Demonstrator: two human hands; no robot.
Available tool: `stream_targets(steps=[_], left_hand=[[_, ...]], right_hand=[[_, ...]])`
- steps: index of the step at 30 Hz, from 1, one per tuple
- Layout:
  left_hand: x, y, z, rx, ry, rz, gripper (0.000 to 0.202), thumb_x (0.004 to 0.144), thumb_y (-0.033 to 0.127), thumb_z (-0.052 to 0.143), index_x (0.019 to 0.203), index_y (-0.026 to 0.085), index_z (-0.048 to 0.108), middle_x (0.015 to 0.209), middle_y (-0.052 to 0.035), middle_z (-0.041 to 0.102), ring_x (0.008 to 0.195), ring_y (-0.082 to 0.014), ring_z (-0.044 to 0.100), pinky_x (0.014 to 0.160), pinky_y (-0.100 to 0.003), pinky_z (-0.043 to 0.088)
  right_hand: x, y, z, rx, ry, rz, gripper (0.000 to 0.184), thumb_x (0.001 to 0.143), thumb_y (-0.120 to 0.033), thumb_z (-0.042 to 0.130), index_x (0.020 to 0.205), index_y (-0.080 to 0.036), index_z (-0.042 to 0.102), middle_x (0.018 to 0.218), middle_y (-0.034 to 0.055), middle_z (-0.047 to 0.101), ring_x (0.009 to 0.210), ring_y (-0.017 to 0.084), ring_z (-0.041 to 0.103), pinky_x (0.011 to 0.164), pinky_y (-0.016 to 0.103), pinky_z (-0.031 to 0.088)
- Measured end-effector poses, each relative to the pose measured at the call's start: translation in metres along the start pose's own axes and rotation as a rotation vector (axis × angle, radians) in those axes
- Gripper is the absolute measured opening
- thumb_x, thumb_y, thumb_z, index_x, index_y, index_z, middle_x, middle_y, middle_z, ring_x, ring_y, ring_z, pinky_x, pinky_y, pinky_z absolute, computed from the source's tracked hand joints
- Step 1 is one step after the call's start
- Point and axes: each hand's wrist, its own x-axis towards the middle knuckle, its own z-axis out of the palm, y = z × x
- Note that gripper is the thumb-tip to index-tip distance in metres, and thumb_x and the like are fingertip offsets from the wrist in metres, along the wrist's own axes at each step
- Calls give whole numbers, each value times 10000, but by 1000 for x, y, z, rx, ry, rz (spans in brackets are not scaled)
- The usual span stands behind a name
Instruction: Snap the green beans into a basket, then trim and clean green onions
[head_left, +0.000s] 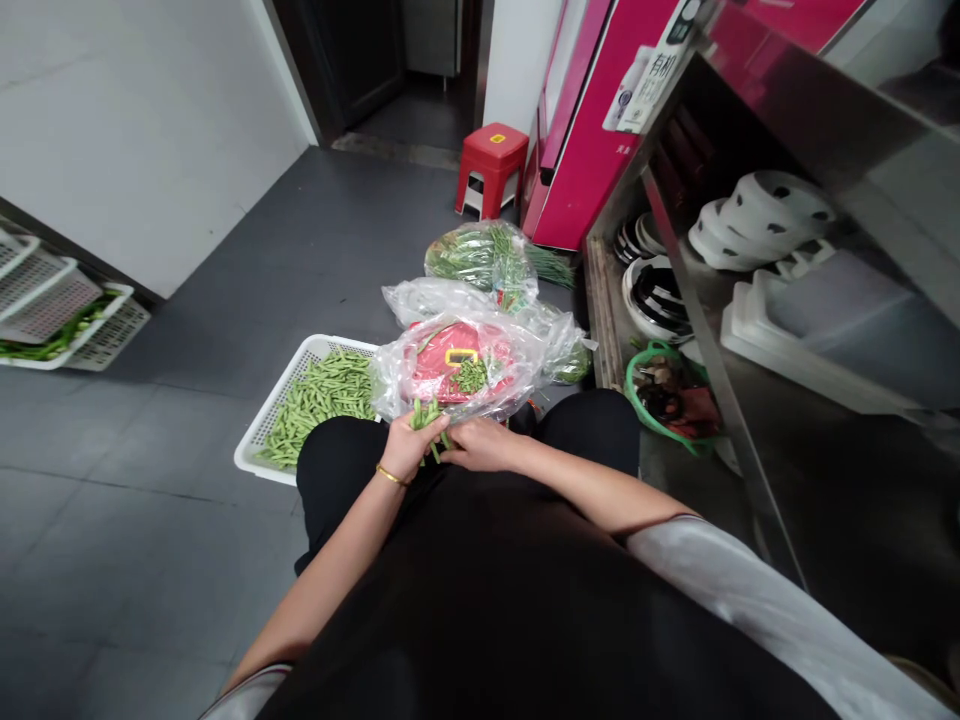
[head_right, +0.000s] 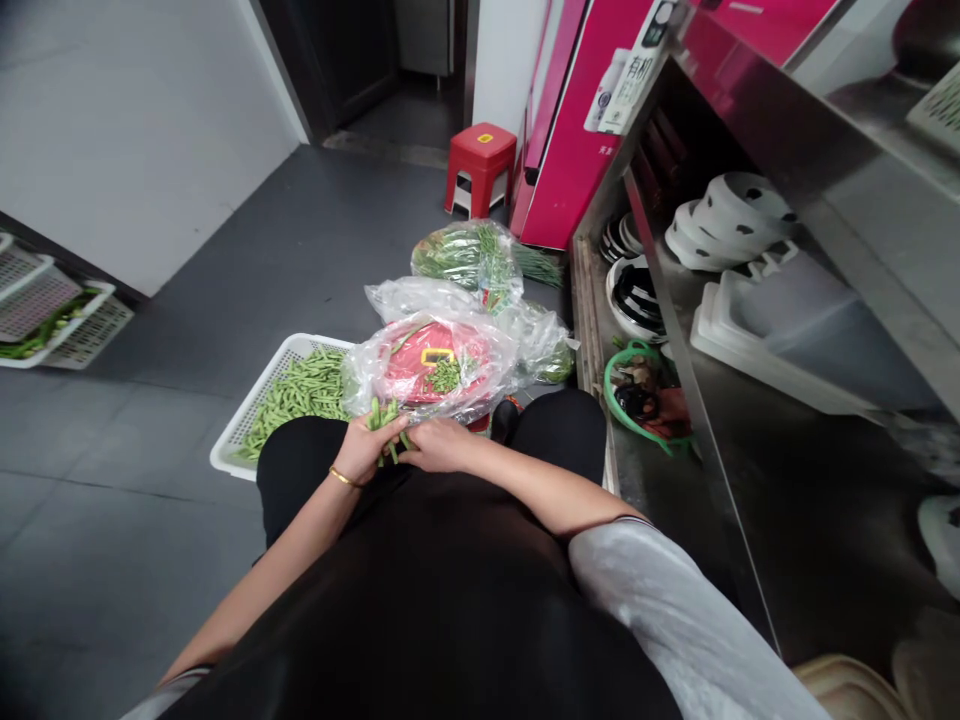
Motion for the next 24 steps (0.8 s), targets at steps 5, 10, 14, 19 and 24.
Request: stream_targets(steps=[5, 10, 14, 19, 24], left_hand=[[1, 9, -12, 125, -305, -53, 240, 617, 325, 769, 567, 142, 621, 390, 38, 439, 355, -48, 317, 363, -208, 198], [6, 15, -12, 253, -470, -17, 211, 554, 252, 791, 521, 156, 606, 422, 50, 441, 403, -53, 335, 400, -204, 234], [8, 10, 0, 70, -406, -146, 227, 598, 310, 772, 582, 152, 610, 405, 46, 441, 367, -54, 336, 381, -208, 232], [24, -1, 4, -341, -294, -325, 252, 628, 351, 734, 632, 147, 587, 398, 54, 403, 353, -65, 356, 362, -200, 272], [51, -9, -16, -566, -285, -332, 253, 603, 309, 687, 532, 132, 520, 528, 8, 490, 434, -62, 425, 372, -191, 327]], right_hand=[[-2, 16, -37, 46, 280, -34, 240, 947, -333, 413, 992, -166, 580, 963, 88, 647, 851, 171, 589, 707, 257, 377], [5, 26, -42, -13, 7, -274, 212, 903, -244, 443, 755, -176, 579, 741, 36, 622, 671, 133, 535, 626, 239, 339], [23, 24, -16, 311, 233, -91, 285, 865, -249, 422, 595, -177, 476, 572, 0, 531, 561, 106, 480, 583, 221, 360], [63, 52, 2, 639, 175, 320, 319, 920, -273, 285, 833, -151, 567, 590, 7, 578, 540, 124, 556, 541, 222, 438], [119, 96, -23, -132, -13, 195, 210, 868, -239, 479, 969, -158, 644, 974, 119, 690, 875, 228, 645, 734, 303, 477]])
